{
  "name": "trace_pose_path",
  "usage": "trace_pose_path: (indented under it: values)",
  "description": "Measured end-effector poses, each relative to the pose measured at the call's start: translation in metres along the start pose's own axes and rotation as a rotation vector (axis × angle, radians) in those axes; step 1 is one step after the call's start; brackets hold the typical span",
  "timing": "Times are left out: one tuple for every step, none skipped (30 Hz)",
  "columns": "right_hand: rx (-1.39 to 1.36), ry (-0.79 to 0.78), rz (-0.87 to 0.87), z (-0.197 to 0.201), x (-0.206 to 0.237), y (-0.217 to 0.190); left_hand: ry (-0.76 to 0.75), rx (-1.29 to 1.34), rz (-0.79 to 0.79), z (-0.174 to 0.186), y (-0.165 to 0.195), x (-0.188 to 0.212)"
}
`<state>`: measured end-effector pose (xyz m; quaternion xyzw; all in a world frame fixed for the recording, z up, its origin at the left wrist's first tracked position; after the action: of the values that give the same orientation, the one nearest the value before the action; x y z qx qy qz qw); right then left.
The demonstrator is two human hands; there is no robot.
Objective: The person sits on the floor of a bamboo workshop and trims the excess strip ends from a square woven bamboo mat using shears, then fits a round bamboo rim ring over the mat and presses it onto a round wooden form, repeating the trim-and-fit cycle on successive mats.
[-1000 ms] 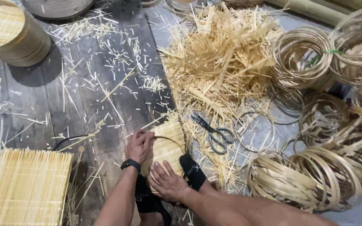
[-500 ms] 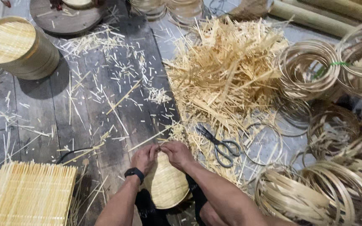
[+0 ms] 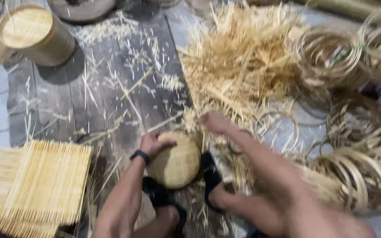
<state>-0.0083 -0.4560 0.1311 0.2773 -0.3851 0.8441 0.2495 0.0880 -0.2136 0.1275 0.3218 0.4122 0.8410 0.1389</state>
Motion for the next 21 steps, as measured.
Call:
trace_pose_path:
  values:
    - [0.294,0.043,0.091,0.033,0.017,0.0,0.064,-0.014,-0.106,0.005,0.014,0.008]
    - [0.513,0.081,0.065,0.063,0.036,0.014,0.145,-0.212,-0.069,0.01,0.015,0.013]
    - [0.695,0.085,0.069,0.088,0.055,0.027,0.219,-0.412,-0.041,0.012,0.015,0.02]
    - [0.871,0.136,0.194,0.105,0.077,0.032,0.22,-0.412,-0.259,-0.001,0.03,0.036]
    - [0.873,0.14,0.187,0.109,0.094,0.047,0.228,-0.406,-0.48,-0.013,0.043,0.053]
    - [0.88,0.147,0.188,0.109,0.105,0.061,0.243,-0.396,-0.7,-0.023,0.052,0.073]
    - [0.807,0.086,0.143,0.099,0.109,0.08,0.23,-0.522,-0.739,-0.04,0.045,0.087]
    - [0.734,0.029,0.101,0.083,0.106,0.097,0.217,-0.653,-0.776,-0.059,0.037,0.1]
    - [0.656,-0.029,0.057,0.064,0.1,0.116,0.195,-0.786,-0.812,-0.077,0.028,0.112]
    - [0.551,-0.033,0.003,0.047,0.088,0.133,0.177,-0.805,-0.792,-0.083,0.017,0.119]
    - [0.451,-0.046,-0.05,0.027,0.075,0.151,0.159,-0.819,-0.764,-0.087,0.005,0.127]
    - [0.414,0.084,0.022,0.016,0.06,0.157,0.138,-0.833,-0.731,-0.089,-0.004,0.131]
    - [0.372,0.215,0.098,0.008,0.049,0.163,0.112,-0.779,-0.591,-0.085,-0.017,0.126]
    - [0.33,0.345,0.181,0.006,0.038,0.167,0.098,-0.719,-0.45,-0.081,-0.028,0.119]
    - [0.358,0.363,0.124,-0.003,0.023,0.183,0.082,-0.66,-0.311,-0.078,-0.036,0.11]
    - [0.382,0.386,0.062,-0.01,0.01,0.197,0.186,-0.648,-0.291,-0.071,-0.03,0.101]
    - [0.407,0.412,0.001,-0.014,-0.002,0.209,0.293,-0.636,-0.273,-0.068,-0.02,0.092]
    - [0.346,0.415,0.01,-0.019,-0.013,0.215,0.383,-0.634,-0.211,-0.067,-0.013,0.081]
    - [0.283,0.42,0.011,-0.02,-0.019,0.222,0.468,-0.632,-0.157,-0.07,-0.005,0.07]
    - [0.224,0.419,0.004,-0.02,-0.025,0.228,0.493,-0.615,-0.074,-0.075,-0.003,0.06]
    - [0.231,0.355,-0.013,-0.025,-0.033,0.232,0.514,-0.597,0.008,-0.079,-0.002,0.051]
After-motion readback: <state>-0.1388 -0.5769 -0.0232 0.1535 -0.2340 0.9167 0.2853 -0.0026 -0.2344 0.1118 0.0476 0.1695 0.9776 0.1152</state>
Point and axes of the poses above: each hand's wrist, its own x-axis away from the middle knuckle, its own z-axis out of the back of the hand, y = z × x, the point moved 9 cm from there along -x, towards the middle knuckle, and after that the axes turned 2 degrees about y, right-handed, at the moved point
